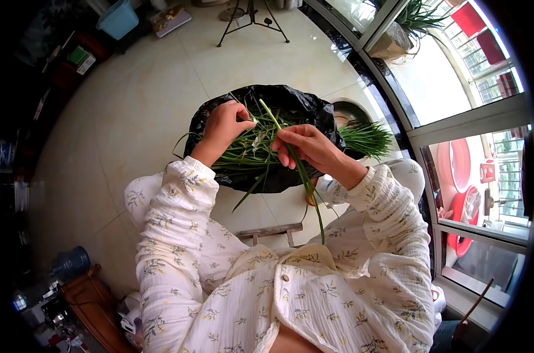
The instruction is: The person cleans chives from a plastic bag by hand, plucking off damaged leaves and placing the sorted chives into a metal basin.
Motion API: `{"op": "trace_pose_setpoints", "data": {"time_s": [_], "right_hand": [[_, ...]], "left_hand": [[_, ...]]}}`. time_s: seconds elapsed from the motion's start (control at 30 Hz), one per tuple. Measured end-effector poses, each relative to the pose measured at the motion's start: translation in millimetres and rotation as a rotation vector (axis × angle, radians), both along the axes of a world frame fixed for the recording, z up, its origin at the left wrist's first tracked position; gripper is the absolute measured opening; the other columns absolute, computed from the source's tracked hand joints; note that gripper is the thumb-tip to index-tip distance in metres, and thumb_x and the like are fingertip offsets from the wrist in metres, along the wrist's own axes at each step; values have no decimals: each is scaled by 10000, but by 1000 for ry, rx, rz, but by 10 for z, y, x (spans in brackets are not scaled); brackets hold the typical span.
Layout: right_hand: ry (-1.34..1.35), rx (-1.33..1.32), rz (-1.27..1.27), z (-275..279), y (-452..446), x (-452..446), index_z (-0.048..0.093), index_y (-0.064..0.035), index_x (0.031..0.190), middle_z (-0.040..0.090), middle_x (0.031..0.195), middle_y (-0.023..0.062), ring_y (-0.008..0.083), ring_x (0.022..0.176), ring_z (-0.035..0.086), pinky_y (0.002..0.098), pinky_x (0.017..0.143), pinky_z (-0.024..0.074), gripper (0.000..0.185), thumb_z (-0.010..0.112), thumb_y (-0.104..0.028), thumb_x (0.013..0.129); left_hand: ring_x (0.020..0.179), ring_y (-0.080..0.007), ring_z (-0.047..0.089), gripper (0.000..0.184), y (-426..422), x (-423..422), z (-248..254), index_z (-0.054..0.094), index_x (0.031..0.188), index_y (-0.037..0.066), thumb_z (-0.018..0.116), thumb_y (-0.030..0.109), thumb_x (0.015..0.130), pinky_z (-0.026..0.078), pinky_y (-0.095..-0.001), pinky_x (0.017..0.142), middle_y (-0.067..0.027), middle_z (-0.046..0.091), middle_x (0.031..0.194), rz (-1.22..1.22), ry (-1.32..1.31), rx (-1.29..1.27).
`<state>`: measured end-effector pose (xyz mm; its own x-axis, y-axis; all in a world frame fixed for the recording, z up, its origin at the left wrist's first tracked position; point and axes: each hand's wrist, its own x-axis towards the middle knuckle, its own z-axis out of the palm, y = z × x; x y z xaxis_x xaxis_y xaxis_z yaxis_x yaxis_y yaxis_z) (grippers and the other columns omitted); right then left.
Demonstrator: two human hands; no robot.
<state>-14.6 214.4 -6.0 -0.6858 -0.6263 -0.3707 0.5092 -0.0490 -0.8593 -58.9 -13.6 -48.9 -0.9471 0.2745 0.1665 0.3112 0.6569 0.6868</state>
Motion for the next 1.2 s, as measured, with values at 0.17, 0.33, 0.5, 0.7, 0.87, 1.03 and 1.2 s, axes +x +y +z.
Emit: {"op": "trace_pose_setpoints", "data": {"time_s": [0.17, 0.33, 0.5, 0.7, 0.87, 1.03, 1.2], "right_hand": [[6, -26, -9, -14, 25, -16, 600, 21, 897, 620, 685, 70, 106, 578, 589, 199, 516, 458, 335, 438, -259, 980], [35, -12, -32, -46, 8, -23, 601, 23, 901, 618, 679, 73, 112, 578, 592, 207, 523, 465, 330, 446, -258, 976], [121, 59, -34, -27, -61, -3, 607, 22, 893, 615, 669, 73, 120, 570, 591, 215, 539, 475, 336, 459, -269, 971], [124, 56, -8, -7, -126, -26, 608, 21, 894, 619, 679, 73, 117, 585, 592, 216, 546, 475, 342, 457, -276, 972], [70, -82, -54, 114, -118, -106, 597, 11, 921, 616, 685, 66, 107, 576, 578, 208, 554, 468, 330, 426, -264, 983], [158, -417, -212, 390, 122, -428, 571, 8, 979, 605, 713, 50, 98, 589, 556, 228, 595, 466, 317, 401, -258, 993], [280, -590, -375, 456, 501, -815, 550, 7, 1045, 597, 763, 43, 104, 651, 534, 262, 655, 438, 310, 401, -260, 991]], "left_hand": [[754, -180, 593, 121, 87, 59, -32, 635, 801, 9, 702, 81, 731, 469, -282, 671, -55, 610, 795, -89, 182, -26], [796, -108, 596, 123, 150, 124, 72, 670, 910, 11, 665, 100, 825, 466, -226, 734, -11, 642, 824, -147, -322, 462], [778, -77, 587, 147, 189, 159, 177, 667, 913, 3, 656, 140, 858, 465, -219, 754, -9, 652, 825, -148, -585, 756], [774, -91, 596, 131, 166, 141, 167, 655, 904, 6, 648, 129, 859, 468, -225, 750, -26, 653, 822, -154, -688, 893], [759, -83, 592, 109, 122, 129, 230, 645, 874, 16, 651, 124, 857, 467, -215, 733, -13, 649, 823, -131, -633, 946], [704, -48, 562, 102, 16, 86, 197, 633, 848, 34, 697, 100, 804, 463, -211, 684, 20, 636, 782, -24, -327, 491], [645, -157, 584, 177, 6, 77, 148, 617, 749, 38, 758, 124, 687, 469, -278, 616, -40, 613, 701, 48, -26, 87]]}}
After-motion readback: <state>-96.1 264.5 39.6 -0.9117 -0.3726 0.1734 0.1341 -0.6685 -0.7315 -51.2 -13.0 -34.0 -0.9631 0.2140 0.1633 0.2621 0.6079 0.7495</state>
